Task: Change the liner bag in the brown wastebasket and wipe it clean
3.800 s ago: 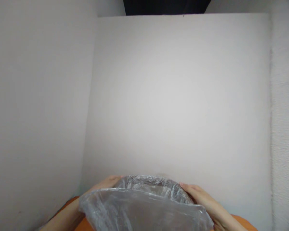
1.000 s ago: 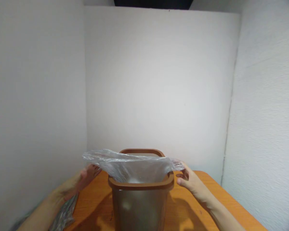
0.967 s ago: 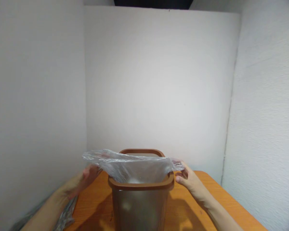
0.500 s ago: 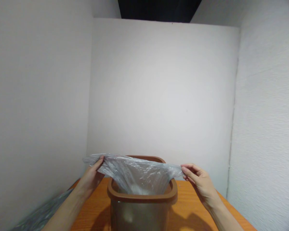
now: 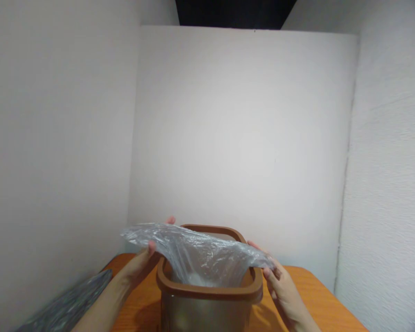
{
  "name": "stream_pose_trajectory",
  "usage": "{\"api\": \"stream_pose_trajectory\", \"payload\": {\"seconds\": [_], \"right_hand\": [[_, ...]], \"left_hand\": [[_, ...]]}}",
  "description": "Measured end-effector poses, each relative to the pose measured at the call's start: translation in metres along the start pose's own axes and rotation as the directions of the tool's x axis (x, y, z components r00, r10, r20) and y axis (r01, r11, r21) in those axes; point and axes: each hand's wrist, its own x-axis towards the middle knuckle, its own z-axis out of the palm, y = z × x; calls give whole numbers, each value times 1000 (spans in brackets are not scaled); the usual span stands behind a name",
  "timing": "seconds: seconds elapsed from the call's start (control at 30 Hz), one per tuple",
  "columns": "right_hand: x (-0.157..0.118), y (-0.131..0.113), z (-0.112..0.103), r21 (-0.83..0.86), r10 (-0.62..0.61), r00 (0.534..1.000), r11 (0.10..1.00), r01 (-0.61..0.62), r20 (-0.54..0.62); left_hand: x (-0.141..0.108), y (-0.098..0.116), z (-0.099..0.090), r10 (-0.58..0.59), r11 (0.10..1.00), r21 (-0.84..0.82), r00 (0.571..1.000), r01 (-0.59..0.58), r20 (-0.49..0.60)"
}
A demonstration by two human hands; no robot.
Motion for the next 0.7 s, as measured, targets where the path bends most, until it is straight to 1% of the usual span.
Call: {"api": "stream_pose_trajectory", "payload": {"seconds": [0.07,0.13,0.23,0.33,0.43,0.5,0.57,0.63,0.7], "right_hand": [[6,-5,5,5,10,999,1000,-10,-48],[13,-7,5,-11,16,996,1000,-17,-85],[26,-14,3,4,-11,998,1000,11,-64],[38,-33,11,103,-36,999,994,36,6],[47,-57,26,219,0,998,976,-13,61],[52,-71,36,326,17,996,944,-45,87],[56,-83,46,461,25,994,885,-69,102],[60,-95,55,582,12,994,810,-74,111],[64,-107,65,651,-21,992,756,-66,126]], "left_hand": [[4,-1,9,9,1000,26,1000,-9,18],[9,-1,19,31,996,80,998,-35,52],[18,4,33,61,989,124,991,-76,122],[27,13,45,62,996,59,985,-73,158],[34,26,58,59,995,-96,979,-41,196],[37,34,70,58,979,-201,973,-13,222],[40,40,82,66,966,-259,969,-2,237],[42,44,92,77,962,-274,965,-6,249],[45,45,98,64,969,-248,962,4,265]]}}
